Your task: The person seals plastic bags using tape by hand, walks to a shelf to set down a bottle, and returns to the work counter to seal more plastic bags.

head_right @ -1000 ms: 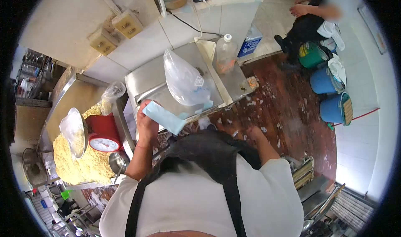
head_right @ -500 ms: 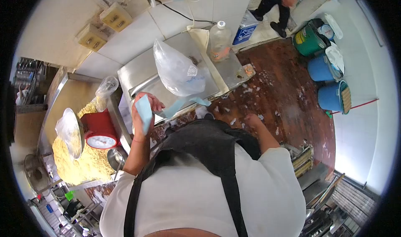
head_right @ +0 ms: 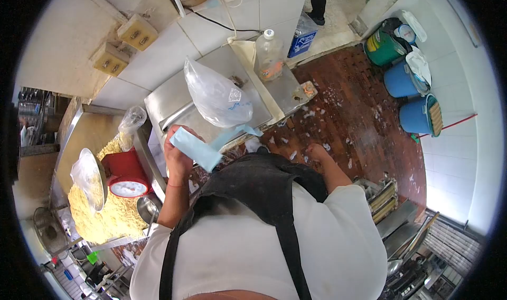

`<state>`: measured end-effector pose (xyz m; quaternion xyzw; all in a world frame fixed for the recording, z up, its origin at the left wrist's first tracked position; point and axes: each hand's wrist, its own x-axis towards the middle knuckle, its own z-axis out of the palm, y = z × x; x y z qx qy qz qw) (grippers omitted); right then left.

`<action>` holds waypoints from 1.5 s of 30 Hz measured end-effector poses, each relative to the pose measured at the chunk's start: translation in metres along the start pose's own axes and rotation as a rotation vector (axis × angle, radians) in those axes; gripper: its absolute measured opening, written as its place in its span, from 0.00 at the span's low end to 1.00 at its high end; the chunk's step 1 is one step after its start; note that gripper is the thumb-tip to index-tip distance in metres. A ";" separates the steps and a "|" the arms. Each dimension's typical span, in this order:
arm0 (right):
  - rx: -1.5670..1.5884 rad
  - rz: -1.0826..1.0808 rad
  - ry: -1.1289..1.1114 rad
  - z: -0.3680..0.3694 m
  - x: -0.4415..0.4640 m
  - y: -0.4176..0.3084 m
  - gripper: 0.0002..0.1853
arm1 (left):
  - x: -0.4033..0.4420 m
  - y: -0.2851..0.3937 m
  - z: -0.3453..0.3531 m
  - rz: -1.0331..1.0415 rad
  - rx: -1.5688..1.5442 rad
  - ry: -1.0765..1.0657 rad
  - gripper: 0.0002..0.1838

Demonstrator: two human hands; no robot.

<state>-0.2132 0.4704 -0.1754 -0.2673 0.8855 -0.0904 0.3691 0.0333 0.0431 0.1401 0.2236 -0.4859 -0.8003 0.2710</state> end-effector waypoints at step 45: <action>0.489 -0.473 0.776 -0.241 -0.001 -0.243 0.18 | -0.009 0.006 0.012 -0.097 -0.003 0.022 0.06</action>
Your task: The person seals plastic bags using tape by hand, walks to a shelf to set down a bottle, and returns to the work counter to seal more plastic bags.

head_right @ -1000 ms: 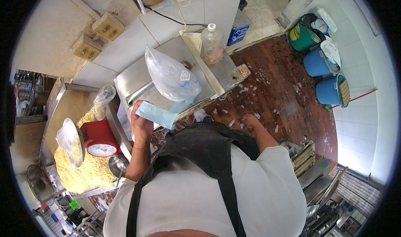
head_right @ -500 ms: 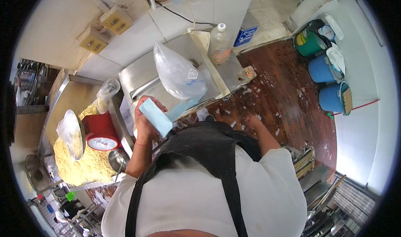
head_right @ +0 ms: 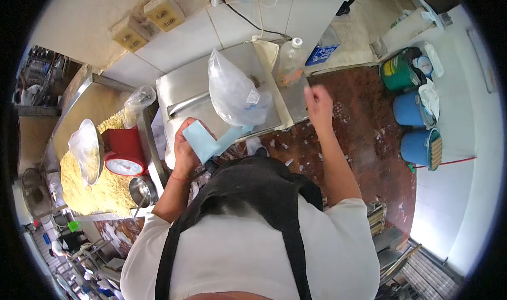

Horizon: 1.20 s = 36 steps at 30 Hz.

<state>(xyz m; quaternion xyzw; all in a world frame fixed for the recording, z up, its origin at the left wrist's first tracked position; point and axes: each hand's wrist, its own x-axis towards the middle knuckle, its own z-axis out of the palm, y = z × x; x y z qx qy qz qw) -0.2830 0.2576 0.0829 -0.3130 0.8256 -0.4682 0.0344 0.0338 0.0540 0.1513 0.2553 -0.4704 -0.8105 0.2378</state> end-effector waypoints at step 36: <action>1.031 -1.028 -1.465 0.139 -0.192 -0.469 0.26 | -0.585 -0.005 -0.239 0.682 -0.007 1.014 0.07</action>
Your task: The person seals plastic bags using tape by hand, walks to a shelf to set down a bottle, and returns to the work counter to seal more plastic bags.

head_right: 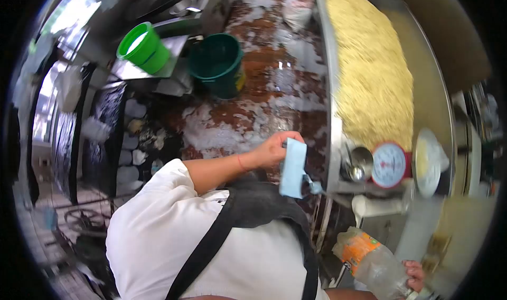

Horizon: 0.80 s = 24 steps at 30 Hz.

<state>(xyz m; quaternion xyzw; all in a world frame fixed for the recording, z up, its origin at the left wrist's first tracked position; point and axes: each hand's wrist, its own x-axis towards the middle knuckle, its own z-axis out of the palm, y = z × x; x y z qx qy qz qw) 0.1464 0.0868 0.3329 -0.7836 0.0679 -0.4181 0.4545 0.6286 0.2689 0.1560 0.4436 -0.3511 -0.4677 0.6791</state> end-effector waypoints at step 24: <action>0.561 -0.066 -0.533 0.283 0.407 0.273 0.27 | -0.359 -0.216 -0.236 -1.347 0.926 0.648 0.17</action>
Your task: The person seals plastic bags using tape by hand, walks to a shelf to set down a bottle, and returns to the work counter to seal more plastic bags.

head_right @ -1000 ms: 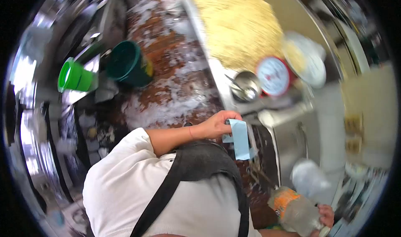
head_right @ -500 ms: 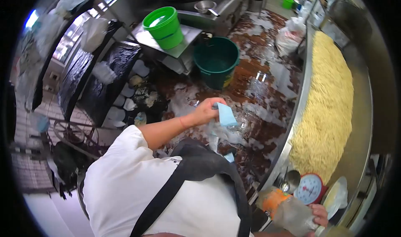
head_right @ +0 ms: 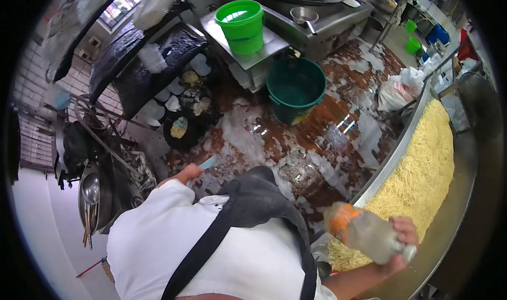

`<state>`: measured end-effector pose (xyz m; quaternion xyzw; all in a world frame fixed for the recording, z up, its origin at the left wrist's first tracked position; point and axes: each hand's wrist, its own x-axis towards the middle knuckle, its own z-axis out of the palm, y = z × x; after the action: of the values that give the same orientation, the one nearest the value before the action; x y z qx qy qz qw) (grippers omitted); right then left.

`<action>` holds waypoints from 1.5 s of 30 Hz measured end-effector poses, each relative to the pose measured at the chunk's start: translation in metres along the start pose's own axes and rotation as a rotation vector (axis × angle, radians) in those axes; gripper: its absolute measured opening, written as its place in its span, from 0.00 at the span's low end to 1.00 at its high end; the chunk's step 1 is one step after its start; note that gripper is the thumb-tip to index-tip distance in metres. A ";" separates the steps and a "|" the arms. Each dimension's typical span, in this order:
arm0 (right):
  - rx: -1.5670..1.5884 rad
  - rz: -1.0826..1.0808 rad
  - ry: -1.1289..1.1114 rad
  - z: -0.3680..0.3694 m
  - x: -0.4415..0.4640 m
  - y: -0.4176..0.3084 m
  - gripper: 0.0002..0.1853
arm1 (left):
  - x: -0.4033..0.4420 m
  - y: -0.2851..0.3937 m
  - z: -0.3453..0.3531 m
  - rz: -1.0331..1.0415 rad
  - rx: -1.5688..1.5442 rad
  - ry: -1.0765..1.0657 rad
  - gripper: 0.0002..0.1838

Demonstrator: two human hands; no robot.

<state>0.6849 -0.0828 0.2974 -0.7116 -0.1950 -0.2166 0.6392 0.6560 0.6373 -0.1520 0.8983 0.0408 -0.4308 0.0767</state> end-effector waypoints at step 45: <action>-0.274 0.046 -0.182 -0.287 0.579 0.468 0.15 | 0.342 0.667 -0.539 0.045 -0.642 -0.060 0.14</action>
<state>1.4088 -0.4176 0.2594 -0.8131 -0.2044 -0.1611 0.5207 1.3765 0.0758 -0.0177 0.8157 0.1525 -0.4205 0.3669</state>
